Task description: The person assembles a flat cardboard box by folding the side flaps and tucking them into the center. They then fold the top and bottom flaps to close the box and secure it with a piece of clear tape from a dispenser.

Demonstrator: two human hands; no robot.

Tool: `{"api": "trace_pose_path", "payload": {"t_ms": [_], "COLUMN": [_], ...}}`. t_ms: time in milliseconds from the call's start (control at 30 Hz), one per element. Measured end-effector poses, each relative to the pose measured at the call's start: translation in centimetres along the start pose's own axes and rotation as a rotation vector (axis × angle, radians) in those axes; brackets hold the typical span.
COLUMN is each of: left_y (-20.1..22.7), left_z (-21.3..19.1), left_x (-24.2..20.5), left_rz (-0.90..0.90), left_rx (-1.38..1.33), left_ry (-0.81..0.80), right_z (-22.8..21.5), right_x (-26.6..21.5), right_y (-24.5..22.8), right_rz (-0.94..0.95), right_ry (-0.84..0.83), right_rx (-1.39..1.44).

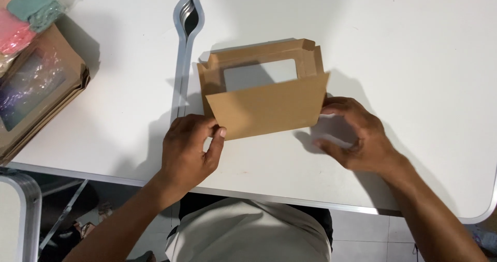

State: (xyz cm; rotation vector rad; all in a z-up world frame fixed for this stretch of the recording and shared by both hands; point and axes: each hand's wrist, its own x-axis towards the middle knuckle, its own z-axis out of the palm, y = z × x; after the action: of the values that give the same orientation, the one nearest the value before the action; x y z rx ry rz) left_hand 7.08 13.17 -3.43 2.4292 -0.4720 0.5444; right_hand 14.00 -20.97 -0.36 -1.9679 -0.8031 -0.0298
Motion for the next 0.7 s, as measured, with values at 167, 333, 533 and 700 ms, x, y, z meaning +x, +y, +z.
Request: {"api": "trace_pose_path", "payload": {"t_ms": [167, 333, 533, 700], "left_y": [1.6, 1.1, 0.4, 0.5], "left_z": [0.2, -1.0, -2.4, -0.9], "left_x": [1.0, 1.3, 0.5, -0.3], "left_rz": [-0.086, -0.217, -0.098, -0.117], "left_rx": [0.106, -0.043, -0.079, 0.027], "left_ry": [0.033, 0.027, 0.080, 0.041], "right_z": [1.4, 1.9, 2.2, 1.5], "right_x": [0.0, 0.3, 0.1, 0.0], "right_y": [1.0, 0.8, -0.1, 0.8], "right_rz": [-0.002, 0.077, 0.116, 0.098], "right_ry": [0.156, 0.204, 0.186, 0.190], "right_rx": [-0.116, -0.045, -0.112, 0.066]}}
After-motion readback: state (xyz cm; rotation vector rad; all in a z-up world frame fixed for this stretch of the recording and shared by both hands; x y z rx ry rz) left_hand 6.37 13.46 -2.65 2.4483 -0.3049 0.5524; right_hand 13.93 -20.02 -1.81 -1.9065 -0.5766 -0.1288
